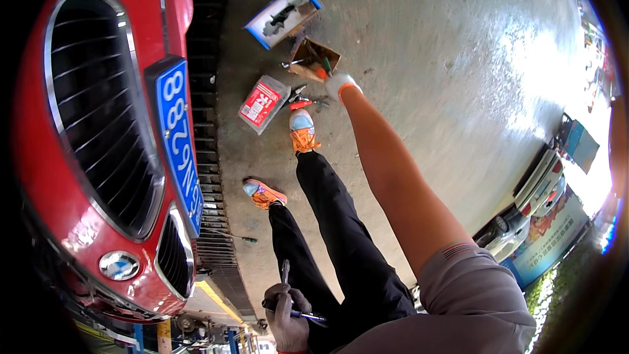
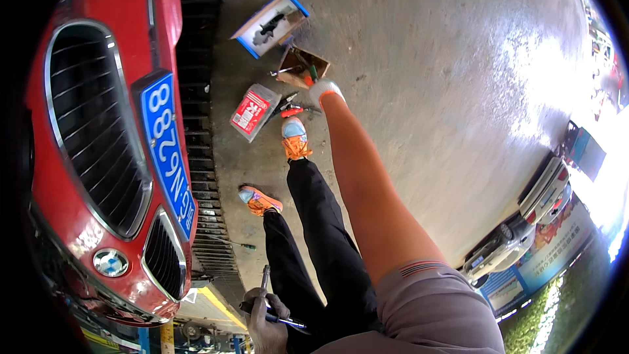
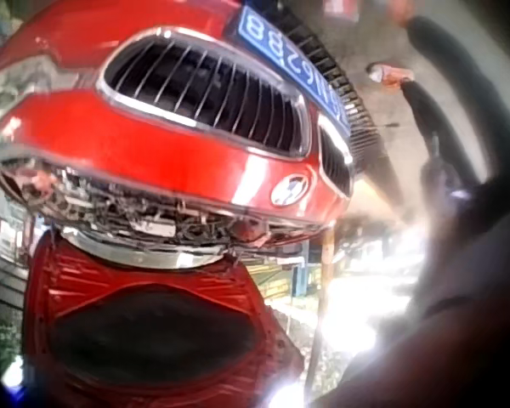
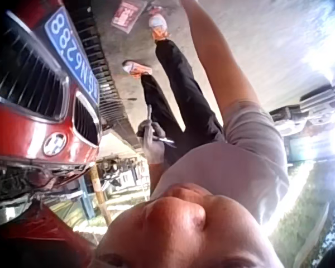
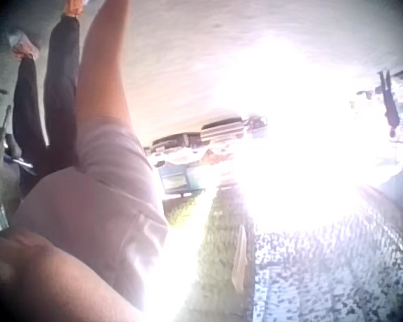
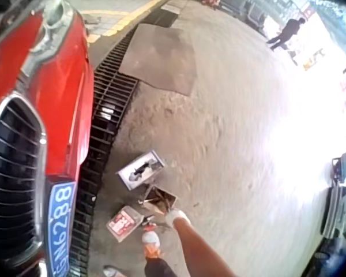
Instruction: The person works on a red BMW's engine bay, manipulating hoses and electrical connectors with gloved hands. They use a screwdriver to remove a plastic cover from the front of the vehicle, then retrieve a new part from a box on the floor. The person installs the new part into the engine bay and continues to adjust components.
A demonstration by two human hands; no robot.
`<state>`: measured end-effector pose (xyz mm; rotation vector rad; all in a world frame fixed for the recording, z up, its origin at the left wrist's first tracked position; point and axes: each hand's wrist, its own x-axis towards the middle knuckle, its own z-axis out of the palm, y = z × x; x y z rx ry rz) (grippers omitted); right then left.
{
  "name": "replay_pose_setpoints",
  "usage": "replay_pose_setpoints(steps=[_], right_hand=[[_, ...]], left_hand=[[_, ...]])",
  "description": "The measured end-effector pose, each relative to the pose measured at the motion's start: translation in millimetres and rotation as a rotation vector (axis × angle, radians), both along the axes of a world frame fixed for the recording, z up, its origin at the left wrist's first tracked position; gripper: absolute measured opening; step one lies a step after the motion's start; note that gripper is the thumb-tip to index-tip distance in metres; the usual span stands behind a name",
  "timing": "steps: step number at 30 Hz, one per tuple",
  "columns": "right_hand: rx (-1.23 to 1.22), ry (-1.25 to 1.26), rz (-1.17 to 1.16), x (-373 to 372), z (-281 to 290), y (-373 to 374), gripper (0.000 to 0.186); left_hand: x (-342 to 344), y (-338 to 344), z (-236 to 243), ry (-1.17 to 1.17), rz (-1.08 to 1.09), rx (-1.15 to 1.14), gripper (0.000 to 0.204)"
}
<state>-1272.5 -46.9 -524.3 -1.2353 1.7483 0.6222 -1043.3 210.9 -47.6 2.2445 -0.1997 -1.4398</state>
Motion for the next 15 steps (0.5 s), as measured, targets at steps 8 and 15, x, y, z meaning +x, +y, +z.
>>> replay_pose_setpoints(steps=[8, 15], right_hand=[[-0.042, 0.095, -0.073, 2, -44, -6, 0.036], [-0.066, 0.048, -0.03, -9, -29, -12, 0.04]], left_hand=[[1, 1, -20, -0.033, -0.284, 0.161, 0.036], [7, -16, -27, -0.211, -0.66, 0.01, 0.025]])
